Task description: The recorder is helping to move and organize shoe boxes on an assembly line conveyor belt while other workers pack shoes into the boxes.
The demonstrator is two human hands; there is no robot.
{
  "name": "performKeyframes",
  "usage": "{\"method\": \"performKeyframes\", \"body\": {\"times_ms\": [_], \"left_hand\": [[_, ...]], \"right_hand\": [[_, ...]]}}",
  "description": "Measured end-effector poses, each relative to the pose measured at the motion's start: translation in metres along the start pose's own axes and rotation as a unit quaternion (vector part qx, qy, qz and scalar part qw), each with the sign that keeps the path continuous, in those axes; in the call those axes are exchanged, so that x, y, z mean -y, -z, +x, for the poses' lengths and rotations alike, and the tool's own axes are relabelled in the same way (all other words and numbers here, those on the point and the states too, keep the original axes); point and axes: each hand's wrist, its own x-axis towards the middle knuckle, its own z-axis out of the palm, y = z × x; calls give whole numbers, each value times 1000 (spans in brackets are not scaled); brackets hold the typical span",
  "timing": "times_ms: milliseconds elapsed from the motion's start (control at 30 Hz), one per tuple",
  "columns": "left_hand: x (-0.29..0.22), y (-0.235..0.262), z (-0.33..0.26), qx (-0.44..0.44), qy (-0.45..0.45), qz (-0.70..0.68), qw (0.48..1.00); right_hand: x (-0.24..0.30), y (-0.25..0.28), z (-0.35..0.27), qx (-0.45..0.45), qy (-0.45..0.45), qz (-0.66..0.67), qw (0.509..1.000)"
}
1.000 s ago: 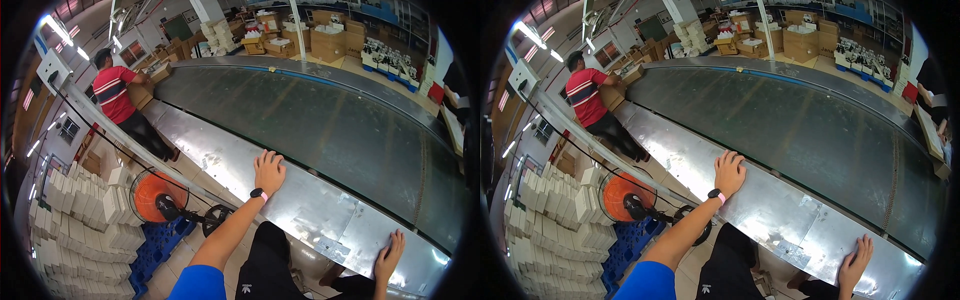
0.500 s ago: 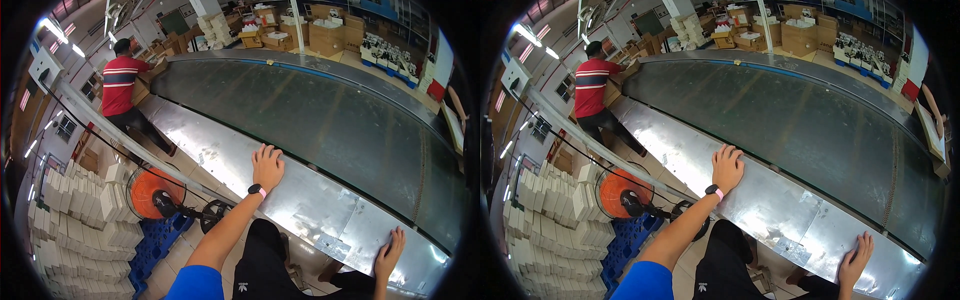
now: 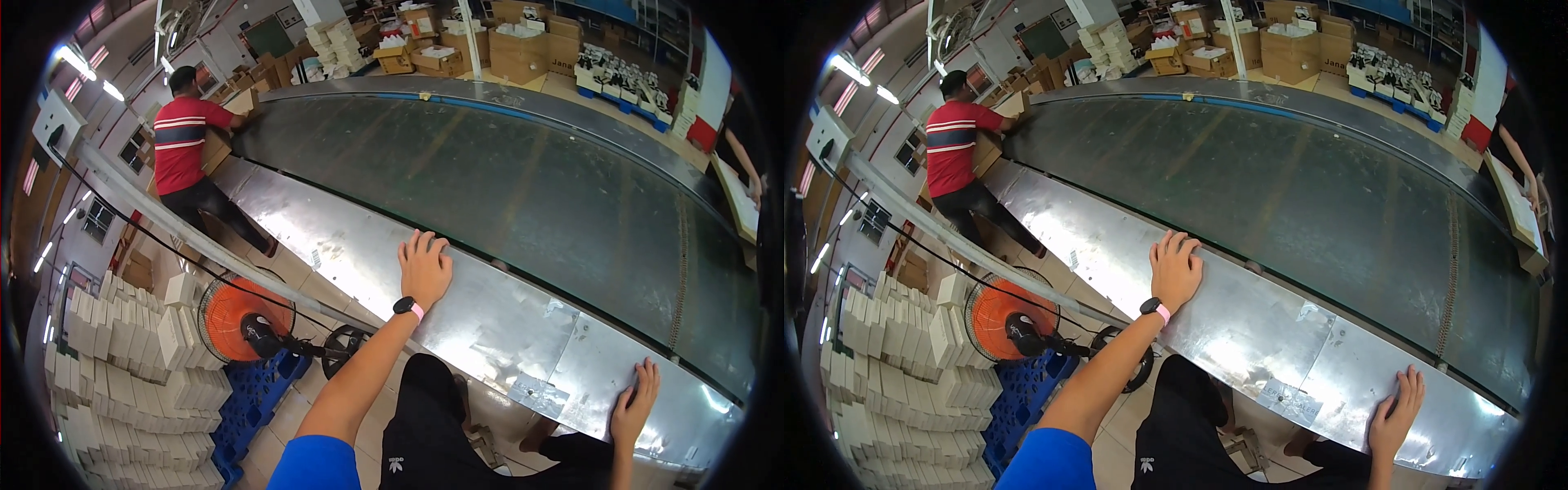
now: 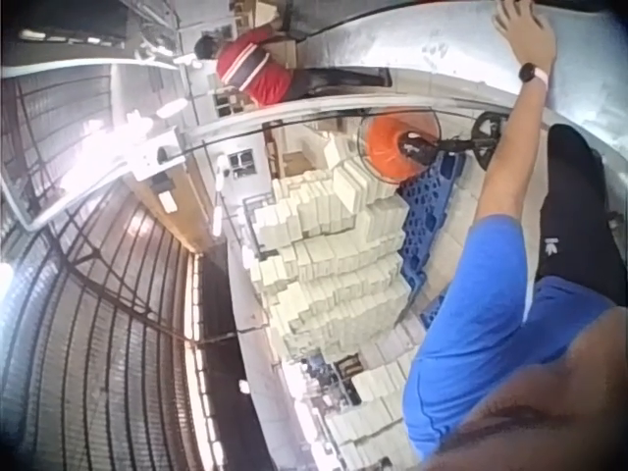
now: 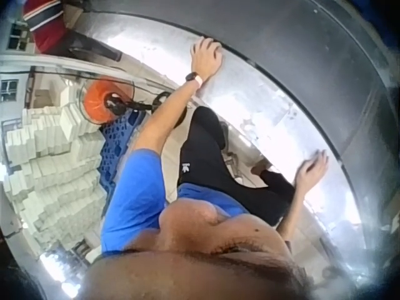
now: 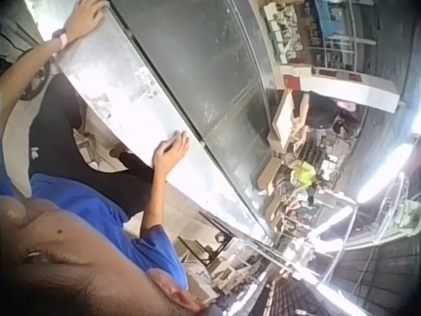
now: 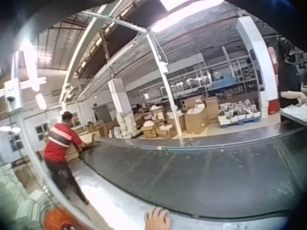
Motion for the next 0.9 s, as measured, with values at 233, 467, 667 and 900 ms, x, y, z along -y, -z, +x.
{"method": "performKeyframes", "body": {"times_ms": [233,467,667,900], "left_hand": [[-2,1,1,-3,-5,-1,1000],[-1,0,0,-6,-3,-1,1000],[-1,0,-1,-2,1,0,1000],[-3,0,0,1,7,0,1000]], "right_hand": [[-2,-1,-1,-2,3,7,1000],[-3,-1,0,-2,9,3,1000],[-3,-1,0,-1,7,2,1000],[-5,0,-1,5,10,-5,1000]]}}
